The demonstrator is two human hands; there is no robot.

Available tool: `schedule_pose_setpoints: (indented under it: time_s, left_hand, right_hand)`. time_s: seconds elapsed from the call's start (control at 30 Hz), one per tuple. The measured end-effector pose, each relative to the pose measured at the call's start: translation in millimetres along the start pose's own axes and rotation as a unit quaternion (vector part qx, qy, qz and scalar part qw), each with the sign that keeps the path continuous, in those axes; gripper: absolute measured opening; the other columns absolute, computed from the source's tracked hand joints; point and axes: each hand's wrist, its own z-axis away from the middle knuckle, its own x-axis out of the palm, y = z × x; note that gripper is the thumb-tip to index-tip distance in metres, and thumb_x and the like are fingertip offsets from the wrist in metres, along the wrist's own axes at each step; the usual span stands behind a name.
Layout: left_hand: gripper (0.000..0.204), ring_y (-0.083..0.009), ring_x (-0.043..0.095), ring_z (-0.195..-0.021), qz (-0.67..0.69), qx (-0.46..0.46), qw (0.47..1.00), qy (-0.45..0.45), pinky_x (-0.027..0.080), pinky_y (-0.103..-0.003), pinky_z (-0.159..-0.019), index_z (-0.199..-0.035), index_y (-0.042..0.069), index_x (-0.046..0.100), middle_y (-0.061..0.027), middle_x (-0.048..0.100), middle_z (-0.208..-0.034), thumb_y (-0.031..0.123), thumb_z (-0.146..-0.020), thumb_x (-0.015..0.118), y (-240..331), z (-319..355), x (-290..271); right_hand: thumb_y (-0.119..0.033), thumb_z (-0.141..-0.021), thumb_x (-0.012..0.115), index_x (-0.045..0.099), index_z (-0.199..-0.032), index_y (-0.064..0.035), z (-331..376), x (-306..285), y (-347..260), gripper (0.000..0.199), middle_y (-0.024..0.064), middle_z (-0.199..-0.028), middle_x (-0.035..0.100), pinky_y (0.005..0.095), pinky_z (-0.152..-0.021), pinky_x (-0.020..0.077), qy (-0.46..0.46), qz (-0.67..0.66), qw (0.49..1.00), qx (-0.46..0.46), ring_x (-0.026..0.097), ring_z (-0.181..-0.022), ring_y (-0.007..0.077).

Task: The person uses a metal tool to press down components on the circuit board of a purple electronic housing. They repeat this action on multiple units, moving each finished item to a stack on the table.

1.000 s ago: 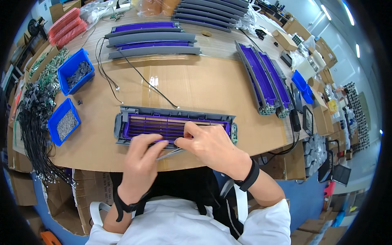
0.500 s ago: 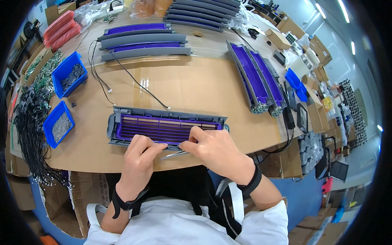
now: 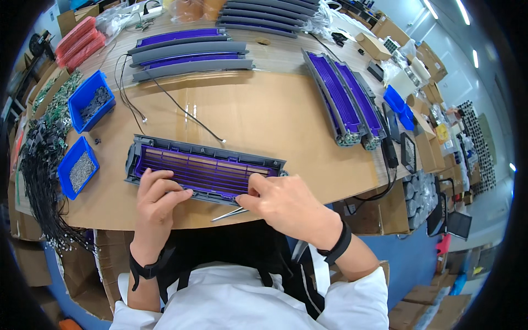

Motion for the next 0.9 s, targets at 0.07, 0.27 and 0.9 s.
schedule_pose_setpoints:
  time_s: [0.07,0.27,0.9]
  left_hand:
    - [0.016,-0.0301,0.058,-0.106,-0.034,-0.016,0.999,0.021,0.041,-0.053,-0.100,-0.084,0.008,0.072,-0.0046,0.062,-0.086,0.003,-0.071,0.065,-6,1,-4]
    - [0.025,-0.0268,0.059,-0.090,0.088,0.008,0.996,0.002,0.045,-0.050,-0.093,-0.092,0.005,0.072,-0.0067,0.058,-0.086,-0.004,-0.069,0.067,19,-7,15]
    - [0.026,-0.0227,0.052,-0.081,0.111,-0.002,0.994,-0.004,0.042,-0.045,-0.093,-0.089,0.012,0.075,-0.0041,0.049,-0.083,-0.002,-0.068,0.068,16,-7,20]
  right_hand:
    - [-0.008,-0.076,0.064,0.066,-0.089,-0.0090,-8,5,-7,0.013,0.0060,-0.078,0.053,0.0334,-0.052,0.0508,0.011,0.010,1.000,-0.004,0.065,-0.069,0.0189]
    - [-0.010,-0.076,0.065,0.061,-0.084,-0.0063,-28,15,-15,0.009,0.0071,-0.078,0.053,0.0335,-0.051,0.0511,0.024,0.014,0.999,-0.016,0.066,-0.069,0.0185]
    - [-0.001,-0.070,0.070,0.071,-0.096,-0.0078,-2,-13,10,0.027,0.0083,-0.090,0.063,0.0371,-0.057,0.0519,-0.051,-0.100,0.994,0.014,0.065,-0.069,0.0266]
